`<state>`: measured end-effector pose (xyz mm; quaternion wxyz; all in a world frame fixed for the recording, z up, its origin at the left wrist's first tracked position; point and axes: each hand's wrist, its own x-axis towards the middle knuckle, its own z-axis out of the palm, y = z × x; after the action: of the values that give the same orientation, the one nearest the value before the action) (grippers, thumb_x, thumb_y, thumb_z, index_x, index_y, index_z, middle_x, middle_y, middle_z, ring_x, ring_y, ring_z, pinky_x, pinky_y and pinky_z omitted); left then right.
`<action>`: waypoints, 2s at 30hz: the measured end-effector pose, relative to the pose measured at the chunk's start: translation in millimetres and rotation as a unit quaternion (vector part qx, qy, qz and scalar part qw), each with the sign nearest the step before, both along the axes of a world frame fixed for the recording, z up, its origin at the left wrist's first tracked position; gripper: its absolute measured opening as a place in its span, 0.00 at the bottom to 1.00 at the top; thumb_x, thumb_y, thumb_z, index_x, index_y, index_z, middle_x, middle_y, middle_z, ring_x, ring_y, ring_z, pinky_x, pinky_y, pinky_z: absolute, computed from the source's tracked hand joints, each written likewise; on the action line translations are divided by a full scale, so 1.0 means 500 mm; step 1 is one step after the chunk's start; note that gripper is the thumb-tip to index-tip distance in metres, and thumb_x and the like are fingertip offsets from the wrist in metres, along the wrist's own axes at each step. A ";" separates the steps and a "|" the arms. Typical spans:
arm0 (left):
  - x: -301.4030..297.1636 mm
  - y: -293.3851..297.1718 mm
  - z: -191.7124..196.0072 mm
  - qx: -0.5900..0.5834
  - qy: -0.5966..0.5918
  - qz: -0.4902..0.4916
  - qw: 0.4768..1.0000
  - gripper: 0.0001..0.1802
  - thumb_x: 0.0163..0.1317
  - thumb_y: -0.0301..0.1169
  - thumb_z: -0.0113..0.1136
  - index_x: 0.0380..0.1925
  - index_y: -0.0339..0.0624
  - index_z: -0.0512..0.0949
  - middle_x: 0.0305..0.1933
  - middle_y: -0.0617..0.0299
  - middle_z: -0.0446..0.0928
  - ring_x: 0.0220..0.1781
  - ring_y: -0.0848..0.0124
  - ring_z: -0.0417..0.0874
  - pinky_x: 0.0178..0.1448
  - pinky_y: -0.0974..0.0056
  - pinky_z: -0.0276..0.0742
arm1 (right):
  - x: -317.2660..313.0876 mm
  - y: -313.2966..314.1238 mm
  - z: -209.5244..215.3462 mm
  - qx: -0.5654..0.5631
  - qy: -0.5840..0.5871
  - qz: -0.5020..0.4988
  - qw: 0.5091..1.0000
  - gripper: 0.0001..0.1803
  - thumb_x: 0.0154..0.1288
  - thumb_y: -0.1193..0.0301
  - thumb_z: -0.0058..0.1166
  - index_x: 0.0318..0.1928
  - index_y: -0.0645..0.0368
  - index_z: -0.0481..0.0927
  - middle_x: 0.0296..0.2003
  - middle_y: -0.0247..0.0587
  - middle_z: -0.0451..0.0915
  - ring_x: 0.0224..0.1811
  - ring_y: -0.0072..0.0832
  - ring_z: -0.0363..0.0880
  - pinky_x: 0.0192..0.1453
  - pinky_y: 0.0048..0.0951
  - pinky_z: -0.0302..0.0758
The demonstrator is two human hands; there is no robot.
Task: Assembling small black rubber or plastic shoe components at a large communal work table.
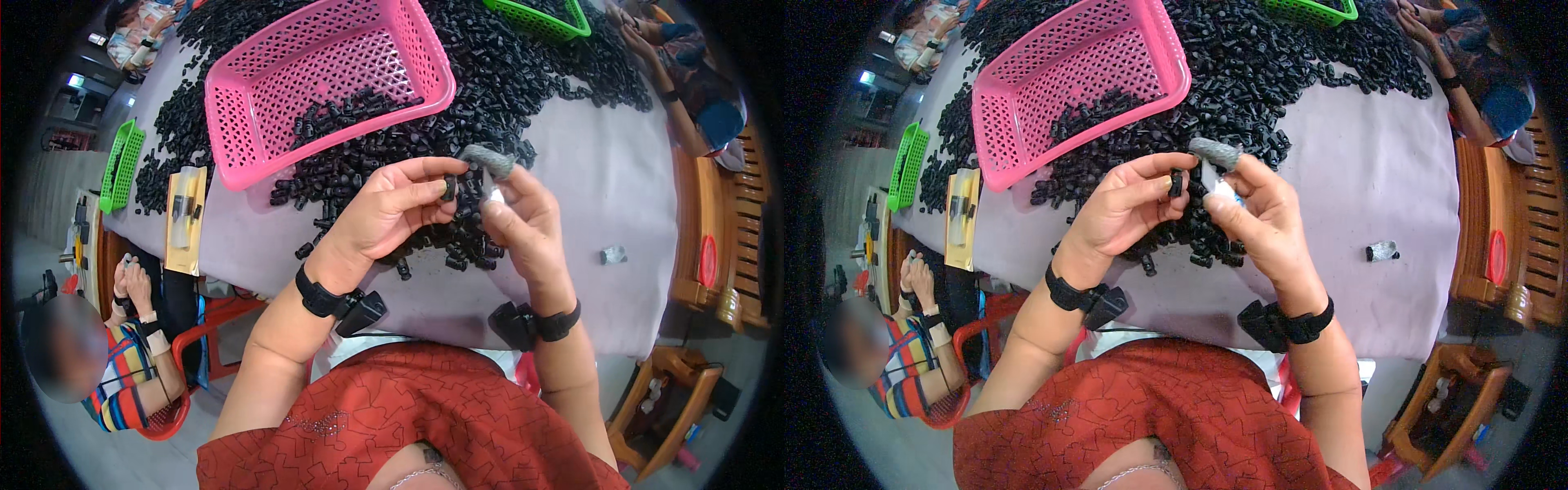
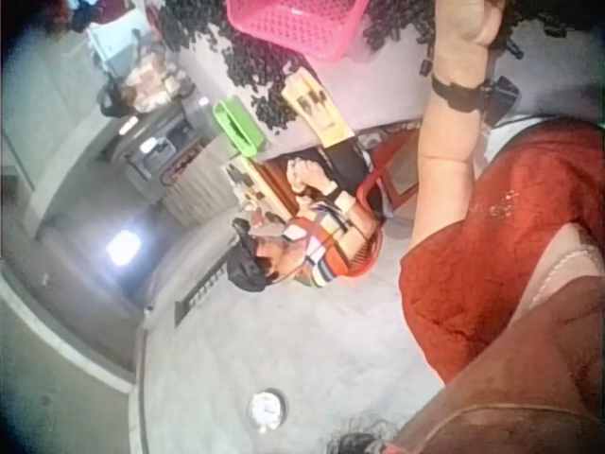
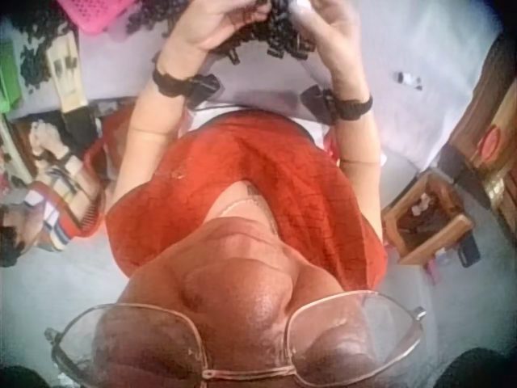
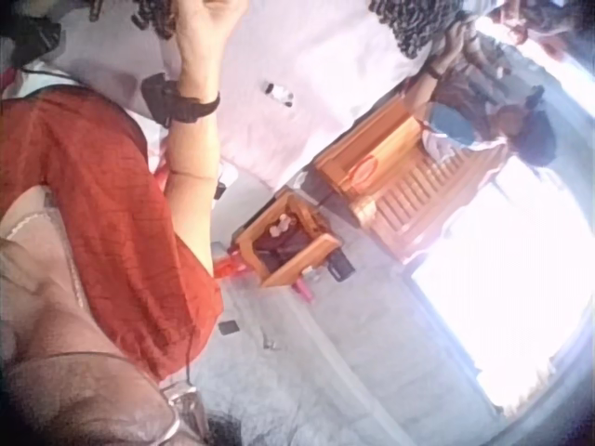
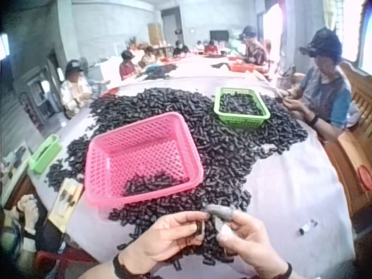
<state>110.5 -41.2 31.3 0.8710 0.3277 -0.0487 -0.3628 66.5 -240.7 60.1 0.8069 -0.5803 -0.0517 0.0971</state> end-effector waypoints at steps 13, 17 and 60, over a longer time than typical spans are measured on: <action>0.003 0.001 -0.007 -0.028 -0.006 0.031 0.999 0.12 0.64 0.28 0.59 0.47 0.38 0.76 0.39 0.59 0.81 0.34 0.76 0.82 0.40 0.71 0.81 | 0.001 0.003 -0.008 0.007 0.018 0.005 1.000 0.25 0.63 0.73 0.57 0.60 0.63 0.71 0.33 0.26 0.75 0.27 0.09 0.65 0.26 0.13 0.60; 0.003 0.000 -0.003 -0.020 0.015 0.039 0.999 0.14 0.65 0.28 0.59 0.48 0.36 0.76 0.40 0.57 0.81 0.34 0.73 0.83 0.40 0.71 0.83 | -0.001 0.006 -0.013 -0.015 0.008 0.006 1.000 0.25 0.63 0.72 0.58 0.61 0.62 0.71 0.34 0.25 0.75 0.27 0.08 0.65 0.27 0.12 0.60; 0.004 -0.006 -0.012 -0.019 0.015 0.012 1.000 0.15 0.64 0.26 0.59 0.51 0.39 0.74 0.41 0.60 0.81 0.32 0.76 0.84 0.40 0.72 0.84 | -0.004 0.008 0.013 -0.019 0.031 0.102 0.994 0.29 0.62 0.74 0.59 0.63 0.63 0.67 0.36 0.25 0.76 0.33 0.10 0.66 0.37 0.14 0.65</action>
<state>112.6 -44.3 25.3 0.8820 0.3063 -0.0379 -0.3561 64.7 -236.9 66.6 0.7828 -0.5839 -0.0841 0.1981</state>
